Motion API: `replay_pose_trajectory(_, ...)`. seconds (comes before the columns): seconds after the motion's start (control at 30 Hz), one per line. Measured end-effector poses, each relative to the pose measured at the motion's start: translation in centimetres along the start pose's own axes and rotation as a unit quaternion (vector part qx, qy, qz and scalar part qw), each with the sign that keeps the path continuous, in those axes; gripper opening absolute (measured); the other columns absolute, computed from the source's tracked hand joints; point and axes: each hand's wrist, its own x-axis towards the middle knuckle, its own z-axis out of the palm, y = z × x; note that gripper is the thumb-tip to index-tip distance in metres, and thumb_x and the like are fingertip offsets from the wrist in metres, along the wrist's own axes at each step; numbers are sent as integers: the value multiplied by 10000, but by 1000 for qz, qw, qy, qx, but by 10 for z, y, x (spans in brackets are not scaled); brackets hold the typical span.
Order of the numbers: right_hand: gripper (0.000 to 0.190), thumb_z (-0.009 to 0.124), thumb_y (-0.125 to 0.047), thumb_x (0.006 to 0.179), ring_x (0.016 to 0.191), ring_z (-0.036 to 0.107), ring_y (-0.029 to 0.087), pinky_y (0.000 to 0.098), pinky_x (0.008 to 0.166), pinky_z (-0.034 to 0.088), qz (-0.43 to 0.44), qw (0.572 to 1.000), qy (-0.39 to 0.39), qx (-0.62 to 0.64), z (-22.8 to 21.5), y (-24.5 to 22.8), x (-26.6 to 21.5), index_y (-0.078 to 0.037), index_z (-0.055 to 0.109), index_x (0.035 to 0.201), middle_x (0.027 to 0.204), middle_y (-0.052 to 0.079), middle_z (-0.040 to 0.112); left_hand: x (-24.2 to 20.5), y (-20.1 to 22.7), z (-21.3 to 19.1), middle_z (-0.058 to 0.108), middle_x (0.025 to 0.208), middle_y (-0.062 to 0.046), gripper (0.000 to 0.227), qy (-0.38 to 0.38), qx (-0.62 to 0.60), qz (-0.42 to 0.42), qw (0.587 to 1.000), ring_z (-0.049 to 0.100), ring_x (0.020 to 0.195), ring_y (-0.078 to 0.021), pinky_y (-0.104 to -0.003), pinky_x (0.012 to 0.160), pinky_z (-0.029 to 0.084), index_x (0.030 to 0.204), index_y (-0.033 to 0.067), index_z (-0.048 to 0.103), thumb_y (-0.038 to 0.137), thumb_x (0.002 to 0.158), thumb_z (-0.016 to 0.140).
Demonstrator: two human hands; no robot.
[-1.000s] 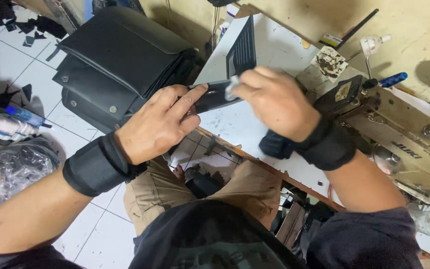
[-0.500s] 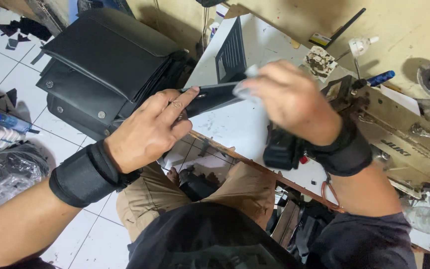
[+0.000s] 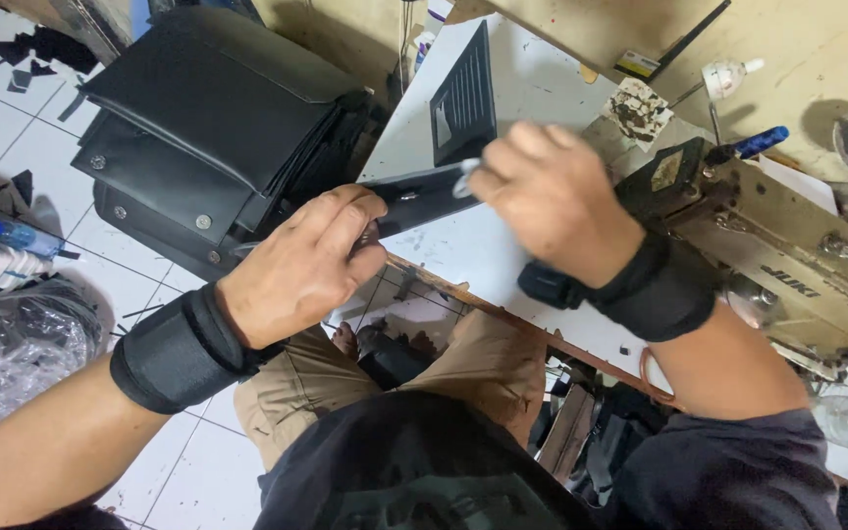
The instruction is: The person cleans and polishes leather pieces by scrubbing them with a brush, then wiping them with a cloth, holding each piece steady with one hand while working with the other. The cleaned pieces are then stacked.
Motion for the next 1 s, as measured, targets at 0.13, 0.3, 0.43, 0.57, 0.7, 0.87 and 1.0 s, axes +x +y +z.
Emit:
replay_pose_trajectory(0.13, 79, 712, -133, 843, 907, 588, 184, 318, 763, 480, 24, 996, -42, -74, -5, 18, -28, -91, 763, 887, 884, 17, 617, 1, 2, 3, 556, 1273, -205, 198, 5, -6, 9, 1000, 529, 1246, -348, -413, 1077, 477, 932, -29, 704, 96, 783, 668)
replay_pose_trajectory(0.3, 80, 710, -82, 829, 955, 602, 213, 343, 802, 501, 97, 979, -110, -140, -8, 35, -54, -109, 737, 898, 894, 13, 614, -4, 2, 6, 552, 1287, -215, 171, 14, -10, 4, 1000, 514, 1252, -353, -420, 1085, 469, 915, -24, 705, 96, 797, 677)
replay_pose_trajectory(0.43, 21, 735, -101, 903, 935, 597, 236, 359, 778, 494, 122, 986, -65, -92, -22, 22, -43, -105, 731, 923, 899, 33, 613, -3, 3, 5, 548, 1281, -214, 194, 14, -14, 4, 1000, 508, 1263, -357, -419, 1082, 471, 919, -25, 709, 97, 772, 679)
replay_pose_trajectory(0.57, 86, 750, -151, 1006, 871, 569, 204, 331, 746, 471, 40, 999, 23, -26, -7, 7, -26, -76, 747, 962, 905, 44, 619, -3, 4, 8, 549, 1273, -209, 181, 17, -6, 5, 1000, 511, 1259, -355, -418, 1087, 473, 906, -21, 707, 99, 773, 682)
replay_pose_trajectory(0.7, 127, 684, -146, 968, 936, 562, 182, 309, 780, 490, -25, 998, 9, 50, -1, -18, 10, -46, 753, 1003, 961, 52, 607, -3, 5, 5, 548, 1260, -204, 195, 24, -22, 5, 999, 512, 1242, -358, -420, 1077, 472, 922, -24, 706, 107, 781, 681)
replay_pose_trajectory(0.87, 256, 621, -116, 892, 1028, 558, 225, 318, 849, 530, -22, 987, -116, 111, -15, -29, 31, 46, 703, 1073, 1021, 97, 594, -2, 3, -3, 547, 1240, -200, 216, 16, -28, -3, 999, 513, 1235, -359, -423, 1071, 472, 931, -19, 701, 114, 763, 672)
replay_pose_trajectory(1.0, 348, 608, -77, 866, 1151, 588, 289, 352, 948, 552, -42, 979, -83, 180, -18, -27, 33, 63, 613, 1185, 1185, 157, 616, -1, 0, 0, 549, 1229, -194, 236, 21, -28, 1, 999, 511, 1239, -361, -428, 1076, 467, 948, -9, 704, 115, 751, 664)
